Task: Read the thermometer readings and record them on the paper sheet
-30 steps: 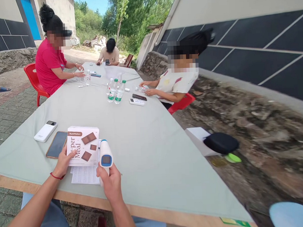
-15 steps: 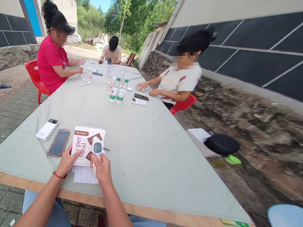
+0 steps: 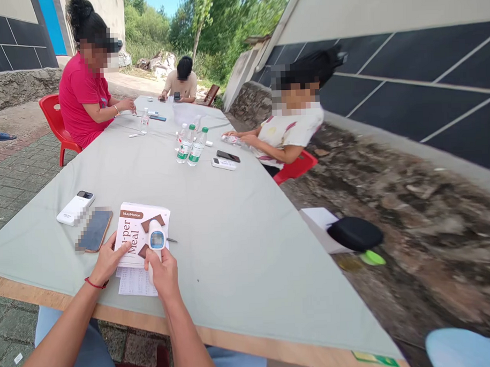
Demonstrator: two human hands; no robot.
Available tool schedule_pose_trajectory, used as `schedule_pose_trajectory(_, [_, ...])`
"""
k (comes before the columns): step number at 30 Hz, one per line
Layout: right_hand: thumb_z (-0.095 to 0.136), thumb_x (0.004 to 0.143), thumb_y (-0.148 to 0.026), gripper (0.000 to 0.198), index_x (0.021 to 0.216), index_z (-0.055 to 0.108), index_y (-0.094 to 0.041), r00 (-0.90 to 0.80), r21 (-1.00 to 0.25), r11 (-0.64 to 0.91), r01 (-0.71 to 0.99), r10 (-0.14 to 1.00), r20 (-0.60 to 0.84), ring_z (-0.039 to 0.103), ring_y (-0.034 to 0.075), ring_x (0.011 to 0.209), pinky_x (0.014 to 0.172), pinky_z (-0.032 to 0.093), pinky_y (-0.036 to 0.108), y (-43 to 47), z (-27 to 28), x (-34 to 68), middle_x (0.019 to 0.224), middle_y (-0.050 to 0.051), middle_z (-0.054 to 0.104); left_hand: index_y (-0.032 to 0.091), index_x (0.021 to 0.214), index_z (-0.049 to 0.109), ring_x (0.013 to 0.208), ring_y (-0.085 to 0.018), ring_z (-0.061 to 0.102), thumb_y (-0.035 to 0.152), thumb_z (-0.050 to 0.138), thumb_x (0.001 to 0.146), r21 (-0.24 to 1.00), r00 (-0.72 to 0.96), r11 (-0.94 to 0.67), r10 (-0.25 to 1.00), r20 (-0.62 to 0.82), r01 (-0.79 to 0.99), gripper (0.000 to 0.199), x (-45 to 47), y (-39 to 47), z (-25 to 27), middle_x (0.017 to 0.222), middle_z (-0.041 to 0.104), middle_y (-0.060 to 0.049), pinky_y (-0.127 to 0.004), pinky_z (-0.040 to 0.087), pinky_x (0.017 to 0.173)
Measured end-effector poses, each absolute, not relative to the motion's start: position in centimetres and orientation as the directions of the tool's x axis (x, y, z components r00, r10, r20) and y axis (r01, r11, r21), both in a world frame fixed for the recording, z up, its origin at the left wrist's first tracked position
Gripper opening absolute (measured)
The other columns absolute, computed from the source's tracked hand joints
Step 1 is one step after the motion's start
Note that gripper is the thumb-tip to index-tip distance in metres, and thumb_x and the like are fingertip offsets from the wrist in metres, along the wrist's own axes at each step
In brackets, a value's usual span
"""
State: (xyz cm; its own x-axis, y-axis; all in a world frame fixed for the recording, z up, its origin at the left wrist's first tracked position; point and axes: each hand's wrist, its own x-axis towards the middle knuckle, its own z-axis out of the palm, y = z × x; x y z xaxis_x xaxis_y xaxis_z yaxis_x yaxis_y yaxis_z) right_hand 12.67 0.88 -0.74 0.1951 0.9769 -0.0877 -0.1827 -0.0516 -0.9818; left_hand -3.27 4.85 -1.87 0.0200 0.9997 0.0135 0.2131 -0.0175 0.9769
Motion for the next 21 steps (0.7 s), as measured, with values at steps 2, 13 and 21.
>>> schedule_pose_trajectory(2, [0.059, 0.077, -0.045, 0.028, 0.072, 0.06, -0.017, 0.15, -0.975, -0.084, -0.205, 0.982, -0.117, 0.041, 0.011, 0.051, 0.05, 0.034, 0.024, 1.0, -0.7, 12.7, 0.053, -0.004, 0.052, 0.018, 0.12, 0.058, 0.095, -0.024, 0.064, 0.054, 0.065, 0.075, 0.978, 0.026, -0.018, 1.0, 0.013, 0.206, 0.058, -3.3, 4.9, -1.8, 0.11, 0.069, -0.007, -0.033, 0.051, 0.081])
schedule_pose_trajectory(13, [0.059, 0.075, -0.052, 0.039, 0.092, 0.065, -0.018, 0.352, -0.961, -0.102, 0.257, 0.936, -0.005, 0.054, 0.018, 0.065, 0.06, 0.041, 0.028, -0.2, -0.7, 19.1, 0.071, 0.002, 0.062, 0.015, 0.122, 0.054, 0.104, -0.028, 0.063, 0.053, 0.073, 0.068, 0.994, -0.034, 0.045, 0.999, -0.042, 0.098, 0.068, -3.1, 4.3, -2.2, 0.113, 0.067, -0.011, -0.041, 0.049, 0.091])
schedule_pose_trajectory(21, [0.056, 0.079, -0.044, 0.047, 0.12, 0.059, -0.023, 0.377, -0.391, -0.331, 0.859, 0.925, 0.043, 0.06, 0.025, 0.085, 0.069, 0.042, 0.034, -0.2, -7.8, 29.2, 0.102, 0.009, 0.063, 0.019, 0.127, 0.042, 0.118, -0.027, 0.055, 0.05, 0.073, 0.071, 0.959, -0.124, -0.205, 0.975, 0.183, -0.196, 0.071, -3.0, 9.4, -1.2, 0.13, 0.055, -0.012, -0.042, 0.047, 0.097])
